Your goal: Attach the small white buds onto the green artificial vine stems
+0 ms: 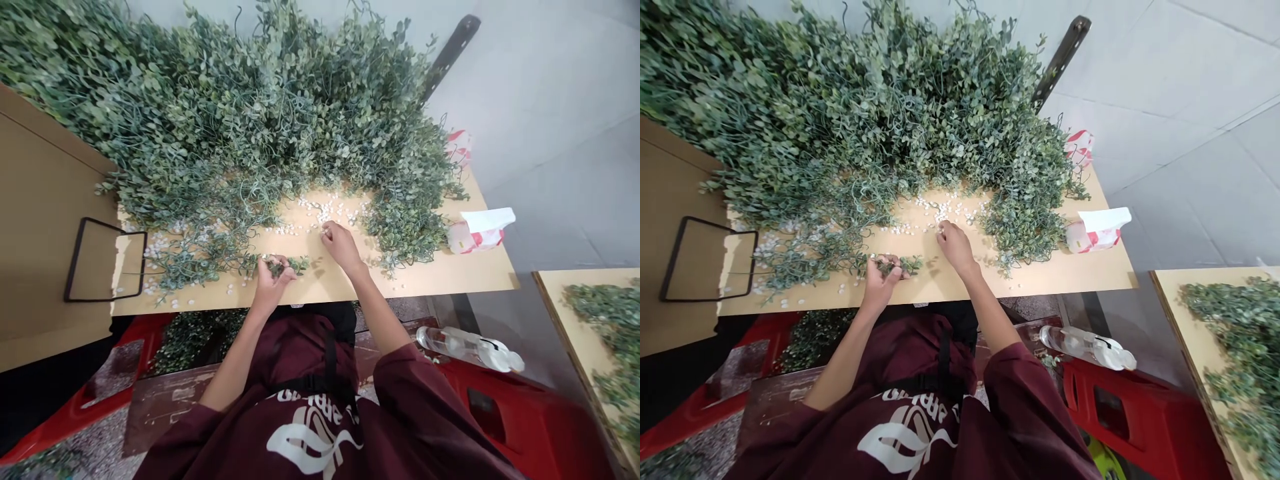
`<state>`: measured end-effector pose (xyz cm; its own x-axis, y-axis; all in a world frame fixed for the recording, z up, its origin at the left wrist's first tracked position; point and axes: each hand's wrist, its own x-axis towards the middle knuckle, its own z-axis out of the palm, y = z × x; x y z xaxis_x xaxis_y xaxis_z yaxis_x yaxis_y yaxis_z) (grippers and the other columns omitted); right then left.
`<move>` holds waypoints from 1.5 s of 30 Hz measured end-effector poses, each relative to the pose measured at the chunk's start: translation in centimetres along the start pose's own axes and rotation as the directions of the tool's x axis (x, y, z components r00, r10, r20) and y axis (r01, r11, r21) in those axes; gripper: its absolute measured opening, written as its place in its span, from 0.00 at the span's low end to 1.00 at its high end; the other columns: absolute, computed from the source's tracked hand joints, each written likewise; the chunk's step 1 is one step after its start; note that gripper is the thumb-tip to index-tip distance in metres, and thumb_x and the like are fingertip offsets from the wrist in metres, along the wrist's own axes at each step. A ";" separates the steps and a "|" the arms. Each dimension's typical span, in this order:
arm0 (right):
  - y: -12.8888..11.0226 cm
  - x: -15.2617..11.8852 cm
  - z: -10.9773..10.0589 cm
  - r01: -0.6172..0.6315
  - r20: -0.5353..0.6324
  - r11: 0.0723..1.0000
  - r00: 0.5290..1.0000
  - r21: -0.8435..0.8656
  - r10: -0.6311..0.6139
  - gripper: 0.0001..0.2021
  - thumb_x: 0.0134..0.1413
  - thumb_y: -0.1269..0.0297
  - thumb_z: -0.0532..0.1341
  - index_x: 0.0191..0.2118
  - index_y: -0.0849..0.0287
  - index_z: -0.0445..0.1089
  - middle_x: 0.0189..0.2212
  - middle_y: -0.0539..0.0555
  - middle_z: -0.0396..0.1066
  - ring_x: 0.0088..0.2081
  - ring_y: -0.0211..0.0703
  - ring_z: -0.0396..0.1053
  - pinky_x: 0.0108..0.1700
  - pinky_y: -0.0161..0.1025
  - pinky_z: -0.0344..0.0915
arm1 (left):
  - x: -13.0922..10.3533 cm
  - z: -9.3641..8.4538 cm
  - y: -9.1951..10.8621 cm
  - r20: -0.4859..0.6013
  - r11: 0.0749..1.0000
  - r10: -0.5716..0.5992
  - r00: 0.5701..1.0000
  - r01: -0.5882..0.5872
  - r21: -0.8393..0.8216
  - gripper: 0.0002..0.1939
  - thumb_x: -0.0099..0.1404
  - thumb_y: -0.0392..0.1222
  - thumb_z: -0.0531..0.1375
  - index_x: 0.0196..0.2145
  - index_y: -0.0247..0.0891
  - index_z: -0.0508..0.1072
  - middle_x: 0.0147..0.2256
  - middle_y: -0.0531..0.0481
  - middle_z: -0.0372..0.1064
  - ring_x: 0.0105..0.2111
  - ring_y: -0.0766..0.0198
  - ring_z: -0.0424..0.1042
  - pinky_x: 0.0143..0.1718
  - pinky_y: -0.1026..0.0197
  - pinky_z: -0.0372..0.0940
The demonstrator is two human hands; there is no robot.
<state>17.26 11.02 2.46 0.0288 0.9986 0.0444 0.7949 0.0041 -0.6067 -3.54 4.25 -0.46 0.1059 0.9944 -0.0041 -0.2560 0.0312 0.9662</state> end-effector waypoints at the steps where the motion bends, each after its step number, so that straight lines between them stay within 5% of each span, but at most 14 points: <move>1: 0.0 0.3 0.1 -0.008 0.006 0.999 1.000 -0.033 0.009 0.08 0.56 0.70 0.55 0.40 0.59 0.70 0.28 0.52 0.67 0.32 0.43 0.63 0.37 0.37 0.57 | 0.0 0.0 -0.1 -0.002 0.999 0.004 1.000 -0.004 0.039 0.23 0.59 0.49 0.66 0.37 0.43 0.53 0.38 0.53 0.62 0.33 0.69 0.71 0.37 0.63 0.69; 7: -0.2 0.2 -0.2 -0.046 0.015 0.999 0.999 -0.012 0.046 0.05 0.56 0.70 0.54 0.33 0.58 0.66 0.25 0.51 0.67 0.29 0.43 0.64 0.33 0.37 0.55 | 0.0 0.3 0.2 -0.026 0.992 -0.052 0.998 0.055 0.112 0.22 0.59 0.45 0.65 0.34 0.42 0.51 0.43 0.49 0.68 0.34 0.66 0.76 0.40 0.58 0.72; 11: -0.5 -1.5 -0.9 -0.059 -0.017 0.969 0.998 0.239 0.065 0.04 0.57 0.66 0.56 0.33 0.56 0.66 0.26 0.50 0.68 0.29 0.41 0.65 0.33 0.37 0.60 | 0.0 0.5 0.5 -0.001 0.990 -0.113 0.994 0.112 0.080 0.21 0.61 0.47 0.63 0.32 0.42 0.50 0.50 0.43 0.69 0.36 0.62 0.79 0.41 0.55 0.73; 15: -2.1 -4.3 -0.7 -0.108 0.104 0.741 0.993 0.662 0.052 0.07 0.57 0.58 0.60 0.34 0.56 0.66 0.25 0.48 0.67 0.25 0.38 0.67 0.29 0.35 0.65 | 0.2 0.3 0.3 0.025 0.996 -0.083 0.996 0.082 0.042 0.20 0.62 0.46 0.61 0.31 0.42 0.50 0.48 0.43 0.71 0.39 0.60 0.78 0.44 0.52 0.72; 18: -3.5 -6.2 0.2 -0.160 0.232 0.583 0.971 0.797 -0.050 0.11 0.55 0.55 0.64 0.35 0.57 0.67 0.25 0.49 0.69 0.25 0.38 0.69 0.29 0.36 0.68 | 0.5 0.0 0.1 0.026 0.998 -0.021 0.999 0.020 0.062 0.18 0.62 0.42 0.62 0.31 0.42 0.51 0.41 0.48 0.72 0.35 0.65 0.76 0.42 0.56 0.71; 24: -3.5 -6.9 2.9 -0.213 0.275 0.525 0.961 0.824 -0.043 0.12 0.55 0.55 0.65 0.36 0.58 0.68 0.28 0.50 0.71 0.30 0.38 0.73 0.35 0.37 0.70 | 0.7 -0.8 0.0 0.060 0.999 0.051 0.997 -0.051 -0.012 0.17 0.59 0.38 0.63 0.35 0.42 0.55 0.33 0.55 0.65 0.34 0.69 0.68 0.40 0.64 0.66; 31: -2.0 -6.4 4.1 -0.229 0.276 0.512 0.961 0.828 -0.015 0.13 0.54 0.54 0.65 0.35 0.58 0.68 0.29 0.50 0.72 0.30 0.37 0.73 0.35 0.35 0.70 | 0.5 -0.8 0.0 0.069 0.999 -0.011 0.998 0.014 -0.045 0.21 0.57 0.45 0.66 0.37 0.43 0.56 0.31 0.57 0.57 0.37 0.67 0.69 0.50 0.57 0.67; 41: -2.2 -6.7 3.8 -0.205 0.243 0.482 0.970 0.852 -0.018 0.11 0.54 0.56 0.65 0.35 0.58 0.69 0.29 0.50 0.71 0.30 0.37 0.71 0.36 0.35 0.69 | 0.7 -0.6 0.1 0.086 0.935 -0.117 0.989 0.080 0.345 0.19 0.61 0.50 0.64 0.46 0.38 0.71 0.42 0.46 0.72 0.37 0.62 0.72 0.38 0.63 0.68; 45: -2.2 -6.9 3.8 -0.186 0.218 0.472 0.976 0.862 -0.014 0.10 0.54 0.56 0.65 0.35 0.58 0.69 0.29 0.50 0.71 0.30 0.37 0.70 0.36 0.36 0.69 | 0.7 -0.2 0.5 0.132 0.887 -0.016 0.991 -0.047 0.459 0.14 0.63 0.48 0.62 0.44 0.38 0.75 0.43 0.46 0.73 0.42 0.59 0.72 0.46 0.59 0.66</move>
<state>13.05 4.33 0.45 -0.1153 0.9859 -0.1215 -0.1520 -0.1384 -0.9787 -3.77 4.95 -0.06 0.2359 0.9717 0.0149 0.2085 -0.0656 0.9758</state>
